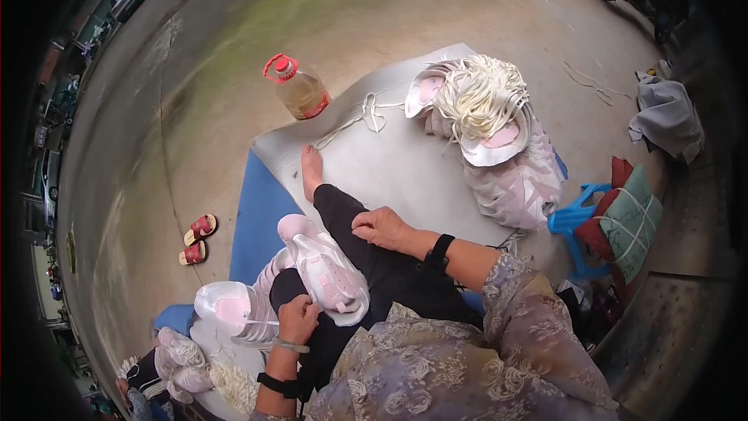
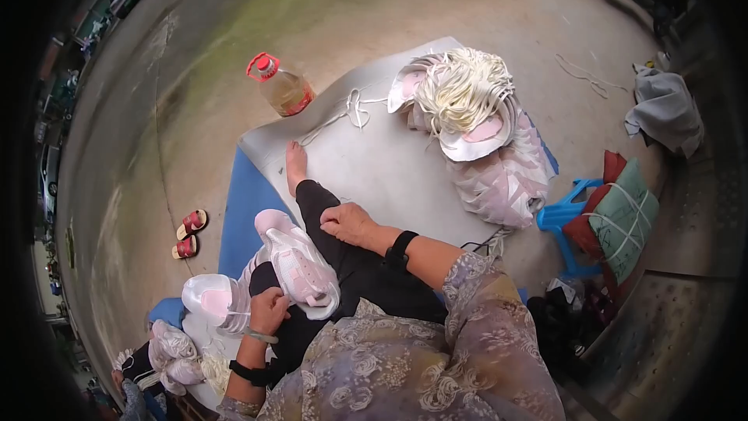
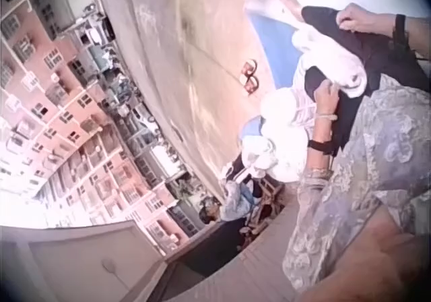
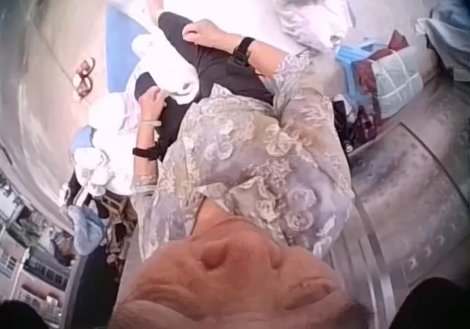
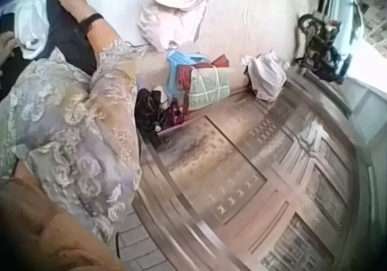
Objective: The recorder is threading laces into a white and pink shoe.
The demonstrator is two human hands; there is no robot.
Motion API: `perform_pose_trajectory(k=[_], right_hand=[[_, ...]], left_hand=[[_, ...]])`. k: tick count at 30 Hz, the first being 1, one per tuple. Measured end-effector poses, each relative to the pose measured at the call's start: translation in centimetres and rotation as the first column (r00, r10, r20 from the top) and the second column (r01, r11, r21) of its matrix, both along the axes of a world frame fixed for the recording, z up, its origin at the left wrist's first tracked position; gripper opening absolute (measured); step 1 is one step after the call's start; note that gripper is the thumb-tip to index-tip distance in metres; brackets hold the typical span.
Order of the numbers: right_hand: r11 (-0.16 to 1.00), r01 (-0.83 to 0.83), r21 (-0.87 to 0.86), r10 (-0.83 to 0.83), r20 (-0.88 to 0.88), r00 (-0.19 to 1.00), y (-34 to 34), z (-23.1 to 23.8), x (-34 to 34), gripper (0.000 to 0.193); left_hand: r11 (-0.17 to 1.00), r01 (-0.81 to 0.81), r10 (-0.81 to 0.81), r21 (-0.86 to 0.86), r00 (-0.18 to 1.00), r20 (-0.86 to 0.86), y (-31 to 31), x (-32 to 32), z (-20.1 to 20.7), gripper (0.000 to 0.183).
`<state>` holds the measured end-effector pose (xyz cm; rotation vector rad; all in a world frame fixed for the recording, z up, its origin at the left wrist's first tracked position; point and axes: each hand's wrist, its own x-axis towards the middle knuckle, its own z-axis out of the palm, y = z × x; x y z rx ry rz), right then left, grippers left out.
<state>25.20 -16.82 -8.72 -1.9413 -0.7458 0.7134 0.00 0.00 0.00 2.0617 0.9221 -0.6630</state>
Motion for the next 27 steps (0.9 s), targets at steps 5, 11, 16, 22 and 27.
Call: perform_pose_trajectory(k=[5,11,16,22,27], right_hand=[[0.8,0.569,-0.188,-0.566,0.077,0.821,-7.1,-5.1,10.8,0.011],[0.429,0.852,-0.3,-0.758,0.393,0.52,-12.9,-9.1,19.4,0.018],[0.422,0.87,-0.255,-0.646,0.589,0.485,-13.3,-9.8,21.2,0.021],[0.482,0.805,-0.345,-0.499,0.647,0.576,-13.0,-8.6,21.9,0.017],[0.602,0.762,-0.239,-0.277,0.833,0.48,-13.3,-7.1,20.5,0.008]], left_hand=[[0.949,-0.314,0.232,0.028,0.756,0.612,1.3,-1.8,1.8,0.008],[0.874,-0.456,0.472,-0.167,0.718,0.512,2.4,-1.5,1.1,0.007],[0.87,-0.471,0.482,-0.146,0.749,0.454,2.7,-1.6,0.2,0.008],[0.878,-0.452,0.474,-0.157,0.777,0.414,2.6,-1.6,-0.4,0.009],[0.894,-0.427,0.442,-0.135,0.79,0.425,2.5,-1.4,-0.1,0.01]])
